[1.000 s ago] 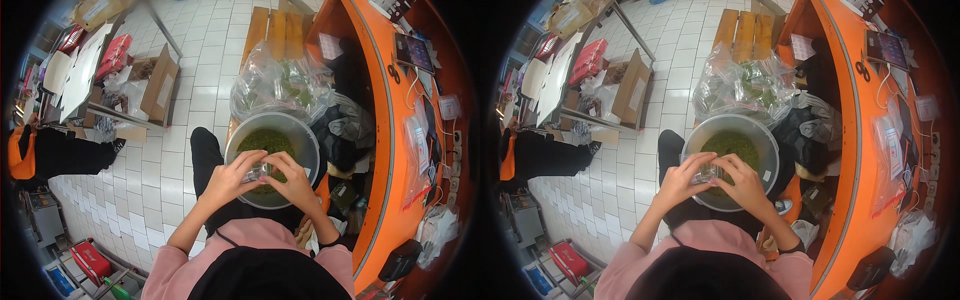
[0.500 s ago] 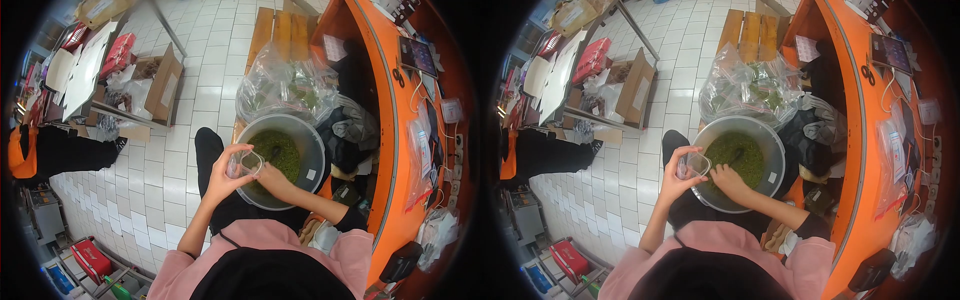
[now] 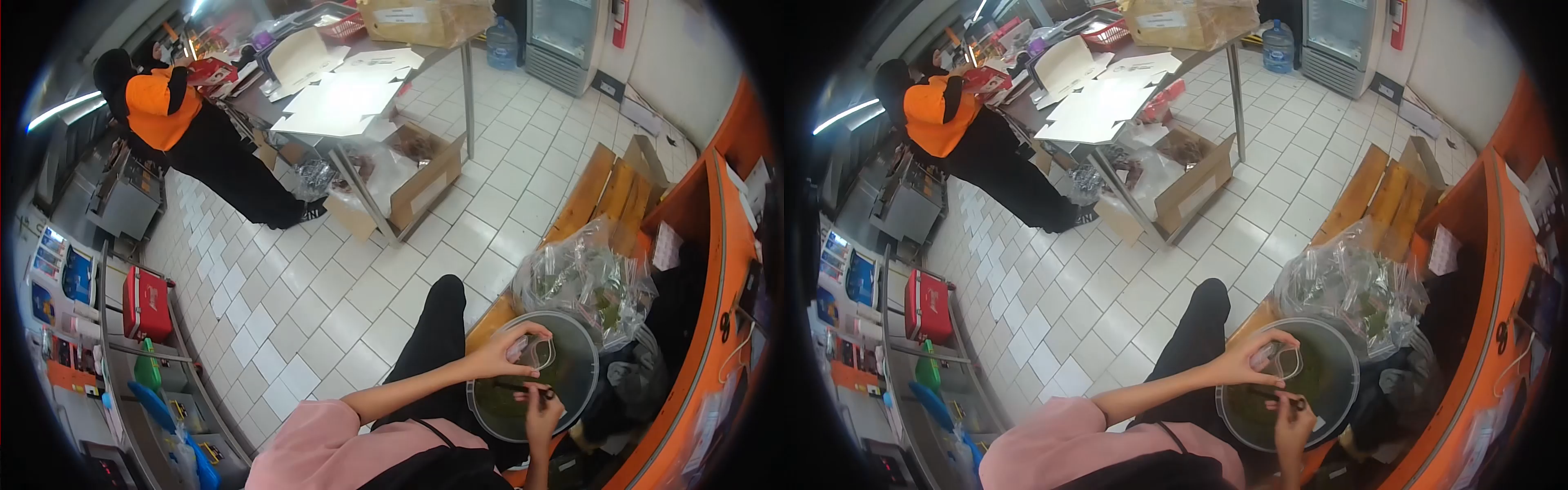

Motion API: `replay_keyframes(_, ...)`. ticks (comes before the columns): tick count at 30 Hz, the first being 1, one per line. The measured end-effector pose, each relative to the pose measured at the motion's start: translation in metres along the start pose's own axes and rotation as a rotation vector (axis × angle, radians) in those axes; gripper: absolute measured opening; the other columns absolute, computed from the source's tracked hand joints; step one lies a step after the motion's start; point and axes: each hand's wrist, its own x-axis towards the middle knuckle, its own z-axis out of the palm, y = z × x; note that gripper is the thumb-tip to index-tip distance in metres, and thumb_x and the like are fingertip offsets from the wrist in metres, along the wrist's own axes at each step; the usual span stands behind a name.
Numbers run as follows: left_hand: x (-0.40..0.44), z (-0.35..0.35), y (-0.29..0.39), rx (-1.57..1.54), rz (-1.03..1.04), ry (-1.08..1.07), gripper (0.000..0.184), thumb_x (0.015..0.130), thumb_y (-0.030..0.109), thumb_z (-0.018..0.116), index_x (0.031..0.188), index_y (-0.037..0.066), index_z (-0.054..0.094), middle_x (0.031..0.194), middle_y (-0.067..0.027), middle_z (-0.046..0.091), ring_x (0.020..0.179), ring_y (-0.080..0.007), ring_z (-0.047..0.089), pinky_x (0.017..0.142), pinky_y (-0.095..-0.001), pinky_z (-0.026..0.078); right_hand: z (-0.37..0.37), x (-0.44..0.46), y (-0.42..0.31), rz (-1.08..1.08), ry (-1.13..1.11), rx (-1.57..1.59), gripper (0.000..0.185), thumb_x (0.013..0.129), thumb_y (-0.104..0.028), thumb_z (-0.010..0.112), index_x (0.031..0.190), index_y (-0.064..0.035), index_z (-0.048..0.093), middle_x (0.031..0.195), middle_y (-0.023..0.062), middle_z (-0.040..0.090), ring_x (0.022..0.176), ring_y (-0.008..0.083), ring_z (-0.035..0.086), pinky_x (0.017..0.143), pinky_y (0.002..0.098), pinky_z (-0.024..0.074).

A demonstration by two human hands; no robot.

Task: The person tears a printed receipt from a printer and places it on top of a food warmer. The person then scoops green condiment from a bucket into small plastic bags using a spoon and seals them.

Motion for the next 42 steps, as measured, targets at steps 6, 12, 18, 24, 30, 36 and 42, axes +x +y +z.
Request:
replay_keyframes(6, 0.011, 0.003, -0.016, 0.102, 0.102, 0.040, 0.059, 0.066, 0.022, 0.081, 0.115, 0.007, 0.051, 0.116, -0.0055, 0.054, 0.112, -0.0178, 0.050, 0.096, -0.0312, 0.038, -0.039, -0.015, -0.010, 0.167, 0.297, 0.305, 0.020, 0.096, -0.012, 0.045, 0.093, 0.0067, 0.053, 0.079, 0.0143, 0.062, 0.069, 0.0232, 0.067, 0.065, 0.0301, 0.0549)
replay_keyframes(12, 0.015, 0.006, -0.018, -0.013, -0.069, 0.058, 0.060, 0.064, 0.016, 0.082, 0.114, 0.004, 0.051, 0.113, -0.0081, 0.055, 0.109, -0.0184, 0.052, 0.095, -0.0300, 0.038, -0.078, -0.025, -0.014, 0.046, 0.557, 0.361, 0.020, 0.094, -0.011, 0.048, 0.093, 0.0077, 0.056, 0.078, 0.0177, 0.064, 0.071, 0.0255, 0.067, 0.067, 0.0319, 0.0550)
replay_keyframes(18, 0.013, 0.011, -0.009, 0.132, -0.150, 0.030, 0.058, 0.065, 0.010, 0.079, 0.116, 0.006, 0.052, 0.112, -0.0065, 0.055, 0.108, -0.0201, 0.052, 0.094, -0.0313, 0.039, -0.090, -0.028, -0.007, -0.007, 0.604, 0.402, 0.021, 0.095, -0.010, 0.046, 0.092, 0.0086, 0.056, 0.080, 0.0177, 0.063, 0.072, 0.0269, 0.067, 0.067, 0.0335, 0.0559)
replay_keyframes(24, 0.014, 0.013, -0.004, 0.299, -0.062, -0.005, 0.058, 0.064, 0.010, 0.079, 0.115, 0.007, 0.052, 0.110, -0.0075, 0.055, 0.108, -0.0236, 0.053, 0.092, -0.0333, 0.041, -0.089, -0.027, -0.006, -0.012, 0.586, 0.385, 0.020, 0.095, -0.010, 0.045, 0.091, 0.0072, 0.056, 0.080, 0.0178, 0.063, 0.071, 0.0263, 0.067, 0.067, 0.0334, 0.0559)
replay_keyframes(30, 0.015, 0.015, 0.000, 0.362, -0.026, -0.026, 0.054, 0.064, 0.010, 0.079, 0.113, 0.006, 0.054, 0.108, -0.0070, 0.055, 0.104, -0.0230, 0.055, 0.089, -0.0326, 0.044, -0.101, -0.026, -0.037, -0.094, 0.604, 0.439, 0.020, 0.095, -0.009, 0.046, 0.089, 0.0070, 0.056, 0.080, 0.0188, 0.063, 0.069, 0.0247, 0.067, 0.065, 0.0334, 0.0562)
replay_keyframes(36, 0.014, 0.016, 0.001, 0.395, 0.010, -0.048, 0.055, 0.064, 0.009, 0.078, 0.114, 0.008, 0.055, 0.108, -0.0077, 0.055, 0.104, -0.0239, 0.056, 0.089, -0.0336, 0.044, -0.089, -0.015, -0.068, -0.165, 0.548, 0.356, 0.022, 0.095, -0.010, 0.045, 0.089, 0.0082, 0.056, 0.080, 0.0174, 0.062, 0.069, 0.0257, 0.067, 0.063, 0.0335, 0.0567)
replay_keyframes(42, 0.011, 0.015, 0.002, 0.420, 0.001, -0.097, 0.056, 0.061, 0.006, 0.078, 0.113, 0.007, 0.056, 0.110, -0.0070, 0.058, 0.104, -0.0237, 0.057, 0.088, -0.0330, 0.046, -0.065, -0.011, -0.076, -0.104, 0.310, 0.365, 0.023, 0.097, -0.011, 0.042, 0.096, 0.0091, 0.053, 0.101, 0.0206, 0.058, 0.077, 0.0299, 0.066, 0.067, 0.0366, 0.0575)
